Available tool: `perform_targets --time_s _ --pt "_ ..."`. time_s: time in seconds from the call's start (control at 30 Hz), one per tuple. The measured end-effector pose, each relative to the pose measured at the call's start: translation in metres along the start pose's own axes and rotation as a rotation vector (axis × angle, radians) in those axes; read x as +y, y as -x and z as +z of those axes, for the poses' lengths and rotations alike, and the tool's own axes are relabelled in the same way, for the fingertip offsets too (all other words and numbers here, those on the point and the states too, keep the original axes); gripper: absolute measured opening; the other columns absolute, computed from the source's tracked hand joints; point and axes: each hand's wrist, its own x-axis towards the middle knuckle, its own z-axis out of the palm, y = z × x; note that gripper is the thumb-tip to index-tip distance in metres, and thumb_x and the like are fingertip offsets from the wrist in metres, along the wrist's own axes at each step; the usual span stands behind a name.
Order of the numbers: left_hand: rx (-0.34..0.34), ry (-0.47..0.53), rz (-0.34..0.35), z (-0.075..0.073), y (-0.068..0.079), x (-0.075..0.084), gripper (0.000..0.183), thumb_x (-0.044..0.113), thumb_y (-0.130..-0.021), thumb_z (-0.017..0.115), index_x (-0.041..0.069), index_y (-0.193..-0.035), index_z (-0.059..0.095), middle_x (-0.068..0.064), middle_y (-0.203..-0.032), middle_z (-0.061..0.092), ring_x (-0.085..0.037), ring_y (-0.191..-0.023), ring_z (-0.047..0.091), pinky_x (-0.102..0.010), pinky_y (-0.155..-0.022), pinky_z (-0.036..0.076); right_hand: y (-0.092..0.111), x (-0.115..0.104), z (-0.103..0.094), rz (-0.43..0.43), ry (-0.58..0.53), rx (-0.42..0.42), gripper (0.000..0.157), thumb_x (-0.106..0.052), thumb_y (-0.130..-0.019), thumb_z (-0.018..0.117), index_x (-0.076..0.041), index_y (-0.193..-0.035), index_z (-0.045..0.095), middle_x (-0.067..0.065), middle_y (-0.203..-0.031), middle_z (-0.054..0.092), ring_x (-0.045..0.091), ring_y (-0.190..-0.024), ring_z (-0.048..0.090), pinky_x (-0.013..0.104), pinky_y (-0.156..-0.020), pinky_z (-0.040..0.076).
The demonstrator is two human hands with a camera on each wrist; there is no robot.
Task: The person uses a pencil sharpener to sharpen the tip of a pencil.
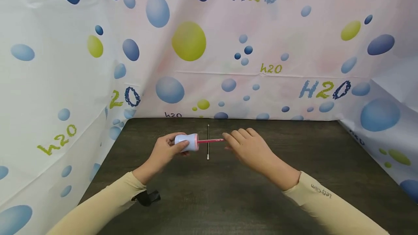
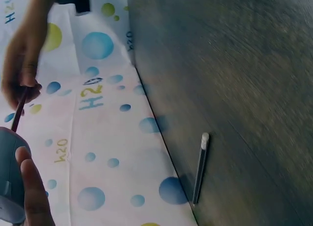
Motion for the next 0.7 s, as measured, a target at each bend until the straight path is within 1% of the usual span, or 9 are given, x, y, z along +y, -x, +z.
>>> perform_targets --time_s 0.1,0.2,0.3,0.37,0.47,0.53,0.6,0.63,0.7 --pt "-0.018 0.061 -0.053 0.001 0.001 0.003 0.042 0.015 -0.097 0.068 -0.010 -0.130 0.061 -0.021 -0.101 0.076 -0.008 -0.069 0.073 -0.032 -0.074 0.064 0.006 -0.002 0.010 -0.094 0.139 0.160 0.040 -0.018 -0.114 0.027 -0.004 -0.109 0.064 0.004 -0.084 0.058 0.019 -0.070 0.052 0.031 -0.059 0.043" --pt "-0.046 0.080 -0.070 0.004 0.003 0.006 0.045 0.019 -0.096 0.069 -0.011 -0.128 0.061 -0.017 -0.095 0.076 -0.007 -0.067 0.072 -0.033 -0.073 0.064 0.009 -0.006 0.013 -0.101 0.148 0.226 0.032 -0.011 -0.113 0.033 -0.004 -0.102 0.062 0.004 -0.081 0.055 0.019 -0.068 0.052 0.028 -0.053 0.041" --pt "-0.062 0.040 -0.041 0.006 0.006 0.007 0.045 0.017 -0.095 0.071 -0.011 -0.129 0.061 -0.022 -0.100 0.075 -0.008 -0.073 0.073 -0.039 -0.077 0.065 0.009 -0.010 0.012 -0.043 0.087 0.220 0.034 -0.009 -0.111 0.031 -0.006 -0.094 0.061 0.002 -0.078 0.058 0.017 -0.066 0.057 0.025 -0.045 0.037" --pt "-0.061 -0.019 0.009 0.007 0.008 0.007 0.042 0.012 -0.094 0.072 -0.010 -0.128 0.061 -0.027 -0.105 0.072 -0.011 -0.079 0.074 -0.042 -0.079 0.065 0.009 -0.012 0.008 0.020 0.003 0.160 0.039 -0.016 -0.111 0.029 -0.008 -0.090 0.062 0.000 -0.076 0.062 0.015 -0.062 0.060 0.023 -0.041 0.032" --pt "-0.038 -0.183 0.159 0.007 0.011 0.006 0.038 0.008 -0.089 0.077 -0.006 -0.122 0.065 -0.027 -0.106 0.072 -0.015 -0.086 0.073 -0.035 -0.078 0.064 0.006 -0.010 -0.004 0.157 -0.317 -0.120 0.043 -0.029 -0.112 0.033 -0.010 -0.091 0.066 -0.005 -0.070 0.063 0.006 -0.054 0.053 0.019 -0.044 0.030" --pt "-0.036 -0.307 0.296 0.007 0.014 0.005 0.037 0.007 -0.084 0.082 -0.003 -0.116 0.067 -0.024 -0.102 0.074 -0.017 -0.083 0.072 -0.029 -0.074 0.063 0.002 -0.002 -0.010 0.270 -0.740 -0.415 0.045 -0.030 -0.112 0.036 -0.005 -0.090 0.066 -0.005 -0.062 0.055 0.003 -0.049 0.041 0.020 -0.046 0.028" --pt "-0.045 -0.401 0.422 0.008 0.015 0.005 0.036 0.008 -0.080 0.085 -0.001 -0.111 0.069 -0.020 -0.099 0.076 -0.016 -0.080 0.070 -0.024 -0.070 0.061 -0.001 0.011 -0.015 0.457 -1.173 -0.712 0.042 -0.026 -0.111 0.040 0.003 -0.093 0.063 -0.007 -0.058 0.043 0.002 -0.048 0.029 0.023 -0.046 0.024" --pt "-0.055 -0.419 0.462 0.009 0.016 0.005 0.036 0.008 -0.079 0.086 -0.001 -0.110 0.069 -0.020 -0.098 0.076 -0.016 -0.079 0.070 -0.024 -0.069 0.061 -0.001 0.017 -0.015 0.545 -1.321 -0.829 0.039 -0.022 -0.110 0.042 0.007 -0.094 0.061 -0.008 -0.058 0.036 0.003 -0.049 0.024 0.024 -0.047 0.021" --pt "-0.068 -0.425 0.480 0.010 0.016 0.004 0.036 0.009 -0.080 0.086 -0.001 -0.110 0.069 -0.019 -0.098 0.076 -0.016 -0.078 0.071 -0.024 -0.068 0.061 -0.002 0.027 -0.013 0.612 -1.458 -0.956 0.038 -0.018 -0.110 0.042 0.012 -0.097 0.061 -0.007 -0.058 0.035 0.004 -0.047 0.024 0.027 -0.045 0.020"
